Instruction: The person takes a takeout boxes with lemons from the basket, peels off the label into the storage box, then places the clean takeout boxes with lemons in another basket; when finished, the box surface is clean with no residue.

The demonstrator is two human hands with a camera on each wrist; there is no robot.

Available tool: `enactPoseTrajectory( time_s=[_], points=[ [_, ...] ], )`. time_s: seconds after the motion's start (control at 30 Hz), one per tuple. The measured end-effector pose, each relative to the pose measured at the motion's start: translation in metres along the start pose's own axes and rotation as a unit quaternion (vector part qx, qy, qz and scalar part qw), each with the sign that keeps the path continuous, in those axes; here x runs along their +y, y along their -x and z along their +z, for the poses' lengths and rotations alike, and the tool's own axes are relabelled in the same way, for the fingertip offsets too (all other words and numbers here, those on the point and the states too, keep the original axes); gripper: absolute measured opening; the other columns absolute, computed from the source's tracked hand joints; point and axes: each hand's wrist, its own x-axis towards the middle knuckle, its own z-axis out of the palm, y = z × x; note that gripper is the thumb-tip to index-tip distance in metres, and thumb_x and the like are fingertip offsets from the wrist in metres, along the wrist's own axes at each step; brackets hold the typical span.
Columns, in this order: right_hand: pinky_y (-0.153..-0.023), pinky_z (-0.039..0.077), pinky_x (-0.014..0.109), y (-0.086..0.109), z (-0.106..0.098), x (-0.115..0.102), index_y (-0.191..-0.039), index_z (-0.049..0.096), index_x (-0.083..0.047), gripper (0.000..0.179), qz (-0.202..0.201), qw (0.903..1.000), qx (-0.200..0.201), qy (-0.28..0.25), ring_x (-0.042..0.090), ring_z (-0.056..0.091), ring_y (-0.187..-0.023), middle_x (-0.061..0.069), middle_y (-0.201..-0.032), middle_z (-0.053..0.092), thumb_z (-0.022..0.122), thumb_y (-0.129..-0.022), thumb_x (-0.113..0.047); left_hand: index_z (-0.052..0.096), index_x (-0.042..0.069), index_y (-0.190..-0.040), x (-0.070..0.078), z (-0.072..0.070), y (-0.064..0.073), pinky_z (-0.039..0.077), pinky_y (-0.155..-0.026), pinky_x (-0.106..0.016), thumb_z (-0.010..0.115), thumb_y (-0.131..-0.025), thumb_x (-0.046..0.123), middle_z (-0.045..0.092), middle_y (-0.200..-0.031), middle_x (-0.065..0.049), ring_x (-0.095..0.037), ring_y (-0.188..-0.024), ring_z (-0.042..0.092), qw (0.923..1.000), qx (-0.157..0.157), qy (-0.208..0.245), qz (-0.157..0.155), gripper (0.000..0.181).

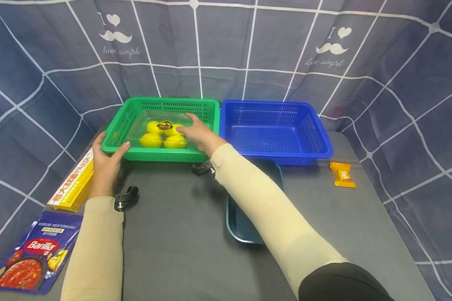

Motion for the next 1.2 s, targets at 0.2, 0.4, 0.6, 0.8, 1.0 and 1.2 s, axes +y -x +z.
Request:
enactPoseTrajectory(
  time_s=[0.2, 0.4, 0.6, 0.8, 1.0, 1.2],
  points=[
    [-0.118, 0.022, 0.068, -0.004, -0.008, 0.003, -0.166, 0.034, -0.031, 0.076, 0.053, 0.9923, -0.011, -0.111, 0.036, 0.029, -0.152, 0.011, -0.169, 0.029, 0.072, -0.102, -0.015, 0.021, 0.021, -0.166, 0.002, 0.002, 0.003, 0.037, -0.109, -0.016, 0.082, -0.095, 0.019, 0.032, -0.164, -0.015, -0.024, -0.145, 0.038, 1.0000, 0.000, 0.002, 0.004, 0.094],
    [-0.118, 0.012, 0.070, -0.005, -0.009, 0.004, -0.165, 0.037, -0.028, 0.081, 0.068, 0.9846, -0.022, -0.160, 0.038, 0.018, -0.155, 0.012, -0.171, 0.022, 0.070, -0.097, 0.003, 0.022, 0.021, -0.166, 0.003, 0.001, 0.006, 0.038, -0.109, -0.018, 0.082, -0.095, 0.019, 0.033, -0.164, -0.016, -0.025, -0.145, 0.039, 1.0000, 0.001, -0.001, 0.007, 0.093],
    [-0.117, 0.012, 0.072, -0.006, -0.009, 0.007, -0.165, 0.037, -0.025, 0.084, 0.066, 0.9831, -0.031, -0.168, 0.040, 0.014, -0.156, 0.014, -0.172, 0.018, 0.066, -0.096, 0.010, 0.022, 0.020, -0.166, 0.005, 0.002, 0.007, 0.036, -0.110, -0.018, 0.082, -0.095, 0.019, 0.032, -0.164, -0.017, -0.025, -0.145, 0.038, 0.9999, 0.001, -0.004, 0.010, 0.093],
    [-0.118, 0.017, 0.070, -0.008, -0.009, 0.007, -0.165, 0.039, -0.025, 0.083, 0.061, 0.9818, -0.023, -0.178, 0.040, 0.016, -0.156, 0.013, -0.173, 0.017, 0.065, -0.095, 0.012, 0.022, 0.024, -0.166, -0.001, 0.001, 0.000, 0.034, -0.112, -0.018, 0.082, -0.095, 0.022, 0.031, -0.165, -0.015, -0.024, -0.146, 0.036, 0.9999, 0.004, -0.010, 0.011, 0.093],
    [-0.117, 0.020, 0.069, -0.009, -0.010, 0.008, -0.163, 0.042, -0.025, 0.083, 0.052, 0.9829, -0.011, -0.176, 0.042, 0.018, -0.155, 0.015, -0.172, 0.018, 0.065, -0.094, 0.013, 0.022, 0.025, -0.166, -0.002, 0.001, -0.002, 0.034, -0.113, -0.019, 0.081, -0.096, 0.021, 0.030, -0.166, -0.013, -0.022, -0.147, 0.036, 0.9999, 0.001, 0.000, 0.010, 0.093],
    [-0.118, 0.023, 0.066, -0.007, -0.008, 0.010, -0.163, 0.043, -0.028, 0.083, 0.060, 0.9826, -0.012, -0.175, 0.042, 0.018, -0.154, 0.013, -0.172, 0.019, 0.065, -0.094, 0.013, 0.021, 0.027, -0.167, 0.006, 0.001, 0.009, 0.028, -0.118, -0.023, 0.080, -0.097, 0.029, 0.027, -0.168, -0.010, -0.020, -0.148, 0.033, 0.9990, 0.003, -0.043, -0.003, 0.091]
  ],
)
